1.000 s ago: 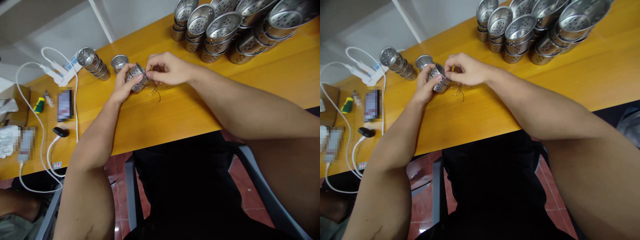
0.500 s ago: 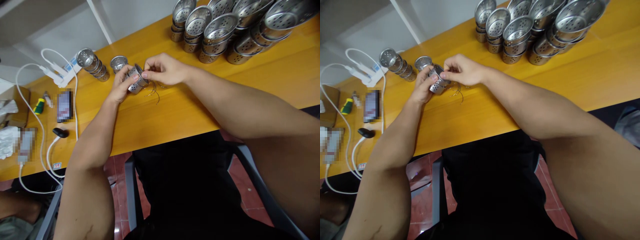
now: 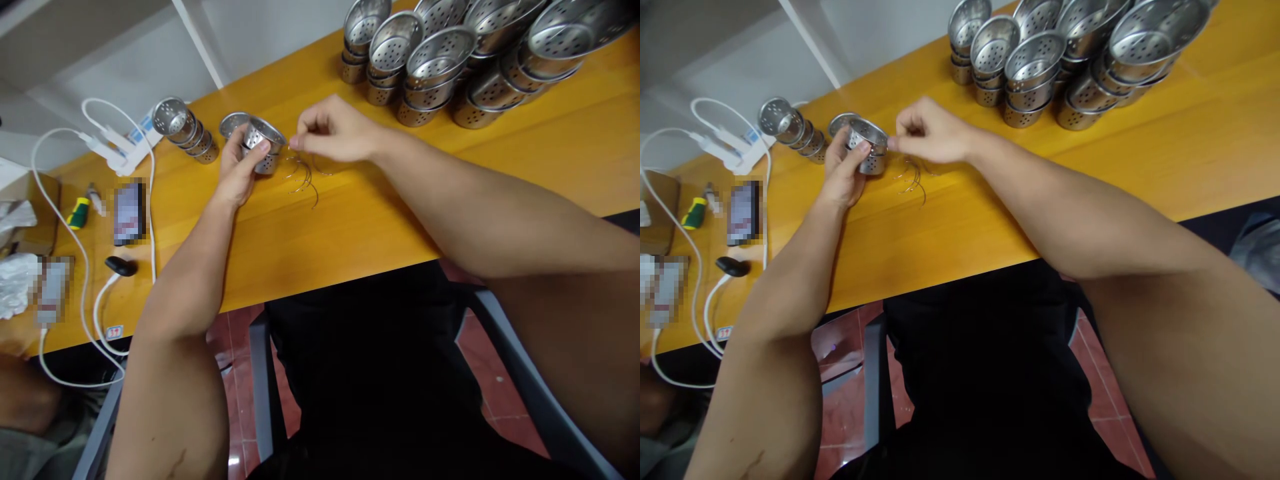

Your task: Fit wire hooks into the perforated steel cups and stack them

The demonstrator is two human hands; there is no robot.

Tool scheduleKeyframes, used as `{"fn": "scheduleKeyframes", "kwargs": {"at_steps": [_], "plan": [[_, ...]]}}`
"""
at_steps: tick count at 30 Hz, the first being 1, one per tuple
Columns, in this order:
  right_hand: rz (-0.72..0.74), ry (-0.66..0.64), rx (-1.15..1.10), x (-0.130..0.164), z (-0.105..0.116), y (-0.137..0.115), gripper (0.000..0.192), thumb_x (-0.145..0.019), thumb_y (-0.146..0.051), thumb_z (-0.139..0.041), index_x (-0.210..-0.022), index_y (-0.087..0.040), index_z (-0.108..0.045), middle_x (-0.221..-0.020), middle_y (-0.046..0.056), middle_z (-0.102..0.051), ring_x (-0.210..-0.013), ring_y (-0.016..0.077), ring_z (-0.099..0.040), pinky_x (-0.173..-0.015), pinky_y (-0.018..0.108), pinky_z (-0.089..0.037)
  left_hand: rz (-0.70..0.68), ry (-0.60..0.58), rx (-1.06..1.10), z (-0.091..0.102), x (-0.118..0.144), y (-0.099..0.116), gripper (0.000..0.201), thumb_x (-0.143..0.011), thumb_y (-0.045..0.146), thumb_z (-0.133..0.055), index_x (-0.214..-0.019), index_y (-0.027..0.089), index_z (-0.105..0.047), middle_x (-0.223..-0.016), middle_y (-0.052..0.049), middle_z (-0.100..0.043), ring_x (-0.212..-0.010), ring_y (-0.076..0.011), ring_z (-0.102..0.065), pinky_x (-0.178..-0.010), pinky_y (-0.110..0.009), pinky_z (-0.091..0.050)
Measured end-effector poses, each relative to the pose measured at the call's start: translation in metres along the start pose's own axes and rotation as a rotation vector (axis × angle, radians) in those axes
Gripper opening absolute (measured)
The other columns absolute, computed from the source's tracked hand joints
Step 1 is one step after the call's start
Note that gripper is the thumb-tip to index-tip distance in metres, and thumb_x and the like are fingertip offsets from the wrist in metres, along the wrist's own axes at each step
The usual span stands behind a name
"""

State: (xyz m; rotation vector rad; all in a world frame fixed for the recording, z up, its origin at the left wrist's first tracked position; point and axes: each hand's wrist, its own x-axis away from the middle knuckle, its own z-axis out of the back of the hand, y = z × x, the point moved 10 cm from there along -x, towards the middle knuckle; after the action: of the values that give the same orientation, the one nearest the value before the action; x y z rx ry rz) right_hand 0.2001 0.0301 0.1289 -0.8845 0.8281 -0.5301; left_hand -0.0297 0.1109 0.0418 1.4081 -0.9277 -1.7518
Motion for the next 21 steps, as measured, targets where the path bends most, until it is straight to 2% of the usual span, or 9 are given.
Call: {"fn": "scheduleKeyframes", "kwargs": {"at_steps": [3, 6, 8, 12, 16, 19, 21], "plan": [[0.003, -0.026, 0.216, 0.005, -0.004, 0.013, 0.056, -0.104, -0.072, -0.098, -0.084, -0.029, -0.068, -0.075, 0.000, -0.067, -0.073, 0.0235, -0.059, -0.073, 0.042, -0.059, -0.050, -0.056, -0.021, -0.001, -0.001, -0.007, 0.081, -0.088, 0.103, -0.094, -0.140, 0.042, -0.083, -0.133, -0.009, -0.086, -0.130, -0.0405, -0.085, -0.122, -0.065, -0.070], [0.045, 0.043, 0.311, 0.006, -0.002, 0.016, 0.049, -0.104, -0.072, -0.100, -0.100, -0.030, -0.075, -0.094, 0.003, -0.081, -0.091, 0.0286, -0.072, -0.088, 0.045, -0.068, -0.099, -0.088, -0.030, -0.004, 0.000, -0.002, 0.075, -0.097, 0.100, -0.088, -0.145, 0.043, -0.081, -0.135, -0.008, -0.085, -0.131, -0.0406, -0.086, -0.122, -0.065, -0.069], [0.064, 0.115, 0.311, 0.007, 0.002, 0.014, 0.051, -0.105, -0.076, -0.099, -0.114, -0.031, -0.076, -0.105, 0.004, -0.085, -0.099, 0.0298, -0.076, -0.095, 0.046, -0.070, -0.121, -0.084, -0.031, -0.005, 0.001, 0.006, 0.073, -0.098, 0.098, -0.089, -0.149, 0.046, -0.080, -0.140, -0.007, -0.085, -0.136, -0.0411, -0.084, -0.125, -0.064, -0.068], [0.065, 0.185, 0.240, 0.008, 0.001, 0.011, 0.058, -0.109, -0.080, -0.094, -0.131, -0.033, -0.070, -0.111, 0.003, -0.084, -0.096, 0.0303, -0.079, -0.088, 0.044, -0.070, -0.131, -0.087, -0.010, -0.009, 0.004, 0.020, 0.077, -0.094, 0.096, -0.095, -0.148, 0.044, -0.080, -0.144, -0.007, -0.086, -0.140, -0.0403, -0.083, -0.127, -0.061, -0.067], [0.084, 0.178, 0.160, 0.007, -0.007, 0.009, 0.058, -0.113, -0.080, -0.091, -0.134, -0.033, -0.065, -0.116, 0.003, -0.081, -0.091, 0.0274, -0.078, -0.081, 0.040, -0.068, -0.128, -0.093, -0.025, -0.012, 0.008, 0.022, 0.085, -0.088, 0.094, -0.102, -0.149, 0.039, -0.079, -0.142, -0.009, -0.086, -0.135, -0.0382, -0.084, -0.124, -0.056, -0.068], [0.071, 0.156, 0.145, 0.006, -0.014, 0.009, 0.059, -0.112, -0.078, -0.095, -0.131, -0.031, -0.065, -0.119, 0.004, -0.079, -0.094, 0.0268, -0.078, -0.081, 0.038, -0.068, -0.138, -0.061, -0.066, -0.007, 0.008, 0.018, 0.082, -0.095, 0.097, -0.094, -0.151, 0.041, -0.075, -0.146, -0.008, -0.084, -0.139, -0.0372, -0.083, -0.130, -0.056, -0.065], [0.075, 0.133, 0.155, 0.006, -0.021, 0.007, 0.062, -0.108, -0.075, -0.101, -0.133, -0.031, -0.065, -0.128, 0.006, -0.078, -0.101, 0.0280, -0.079, -0.082, 0.038, -0.069, -0.141, -0.027, -0.111, -0.002, 0.005, 0.013, 0.078, -0.103, 0.102, -0.081, -0.155, 0.045, -0.071, -0.151, -0.007, -0.081, -0.146, -0.0370, -0.080, -0.134, -0.057, -0.062]]}}
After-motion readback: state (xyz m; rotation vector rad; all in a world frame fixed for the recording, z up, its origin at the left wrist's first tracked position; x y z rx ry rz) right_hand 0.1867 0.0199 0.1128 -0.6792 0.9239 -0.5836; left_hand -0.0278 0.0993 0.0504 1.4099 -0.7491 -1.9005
